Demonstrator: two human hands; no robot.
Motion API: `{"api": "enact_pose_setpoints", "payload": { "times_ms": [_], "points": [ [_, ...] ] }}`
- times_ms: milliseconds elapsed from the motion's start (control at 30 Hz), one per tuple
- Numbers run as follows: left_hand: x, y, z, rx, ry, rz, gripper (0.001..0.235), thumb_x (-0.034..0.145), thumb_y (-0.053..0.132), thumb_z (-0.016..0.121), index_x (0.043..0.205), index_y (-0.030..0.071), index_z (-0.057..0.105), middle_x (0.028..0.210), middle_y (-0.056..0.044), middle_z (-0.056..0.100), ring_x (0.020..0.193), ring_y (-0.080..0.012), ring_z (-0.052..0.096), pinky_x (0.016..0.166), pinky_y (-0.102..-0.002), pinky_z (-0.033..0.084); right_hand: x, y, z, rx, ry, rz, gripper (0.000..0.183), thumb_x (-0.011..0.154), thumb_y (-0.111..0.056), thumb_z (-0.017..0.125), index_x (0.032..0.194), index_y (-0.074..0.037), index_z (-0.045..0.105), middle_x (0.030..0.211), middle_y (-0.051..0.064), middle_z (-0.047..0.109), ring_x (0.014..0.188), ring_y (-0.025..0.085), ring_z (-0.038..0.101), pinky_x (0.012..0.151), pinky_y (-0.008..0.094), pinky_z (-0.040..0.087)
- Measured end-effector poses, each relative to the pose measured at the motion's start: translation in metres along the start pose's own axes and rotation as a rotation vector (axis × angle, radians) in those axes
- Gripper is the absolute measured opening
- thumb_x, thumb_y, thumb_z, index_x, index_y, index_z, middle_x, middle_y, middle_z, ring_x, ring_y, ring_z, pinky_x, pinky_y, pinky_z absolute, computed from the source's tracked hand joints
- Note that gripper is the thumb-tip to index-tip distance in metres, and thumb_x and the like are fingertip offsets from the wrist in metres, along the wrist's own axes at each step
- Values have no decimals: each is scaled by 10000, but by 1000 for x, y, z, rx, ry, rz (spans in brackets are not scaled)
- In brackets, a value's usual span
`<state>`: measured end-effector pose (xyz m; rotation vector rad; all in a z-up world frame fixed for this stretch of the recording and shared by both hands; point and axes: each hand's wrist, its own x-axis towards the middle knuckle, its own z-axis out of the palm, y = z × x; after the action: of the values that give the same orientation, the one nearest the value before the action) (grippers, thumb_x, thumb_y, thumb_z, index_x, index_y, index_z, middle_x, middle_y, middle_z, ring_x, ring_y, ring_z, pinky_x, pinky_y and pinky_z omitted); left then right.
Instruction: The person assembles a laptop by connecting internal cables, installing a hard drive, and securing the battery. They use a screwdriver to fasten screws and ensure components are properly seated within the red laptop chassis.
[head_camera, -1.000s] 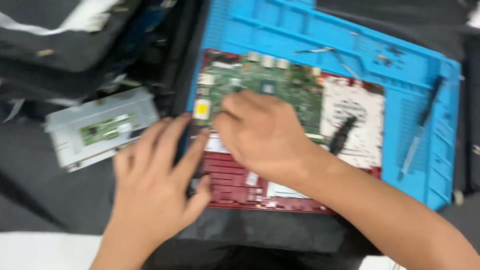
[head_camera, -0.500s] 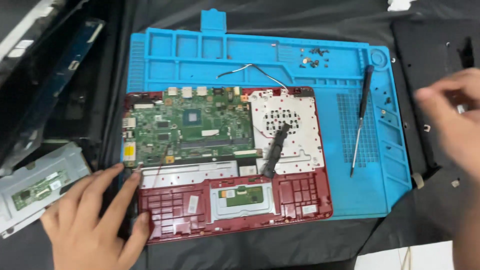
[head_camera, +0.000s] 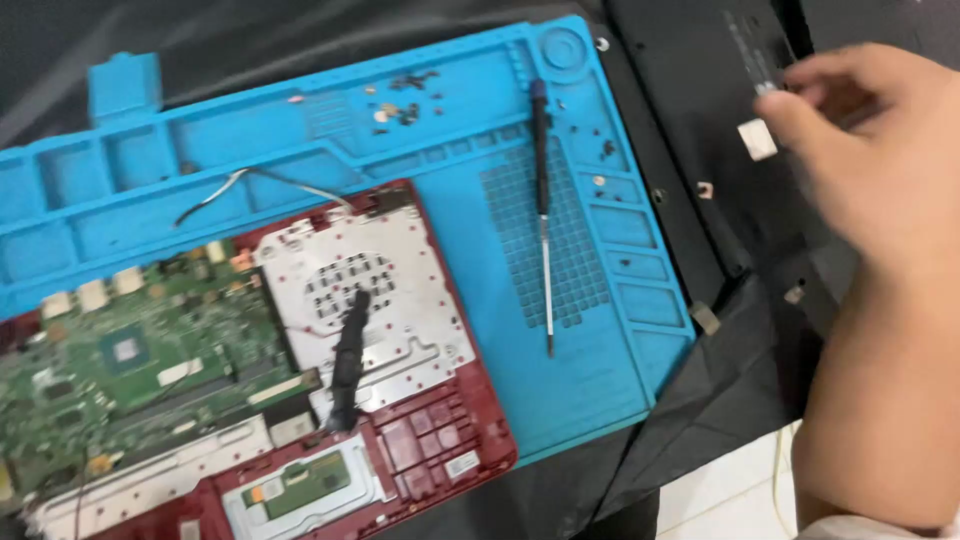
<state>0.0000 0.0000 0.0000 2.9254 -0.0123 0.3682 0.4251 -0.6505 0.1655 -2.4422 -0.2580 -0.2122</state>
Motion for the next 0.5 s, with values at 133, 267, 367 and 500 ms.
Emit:
{"api": "enact_pose_setpoints", "payload": {
  "times_ms": [133,267,367,500],
  "points": [
    [102,188,-27,-1,2,-3,442,786,338,786,1158,106,731,1192,-133,667,1010,-315,637,891,-419,520,-4,-64,8,-121,-74,-178,206,990,-44,849,1134,45,731,907,107,687,742,138,633,674,249,489],
    [212,306,-85,27,17,-49,406,763,317,803,1101,98,755,1129,-127,702,925,-314,672,780,-425,557,-5,-92,16,-109,-170,-202,266,883,-50,842,1098,51,724,860,128,678,662,162,627,604,278,485],
    [238,319,-82,87,8,-118,394,785,261,812,1137,89,781,1101,-131,723,874,-291,678,723,-399,539,-7,-90,21,-116,-185,-256,279,881,-68,846,1101,58,728,858,139,684,680,175,650,606,283,499],
    [231,316,-76,-63,-8,-254,345,828,138,819,1162,63,777,1061,-120,729,850,-262,686,747,-398,548,-7,-94,24,-185,-202,-302,296,845,-68,858,1078,68,738,856,159,692,673,203,662,602,294,516]
  ]
}}
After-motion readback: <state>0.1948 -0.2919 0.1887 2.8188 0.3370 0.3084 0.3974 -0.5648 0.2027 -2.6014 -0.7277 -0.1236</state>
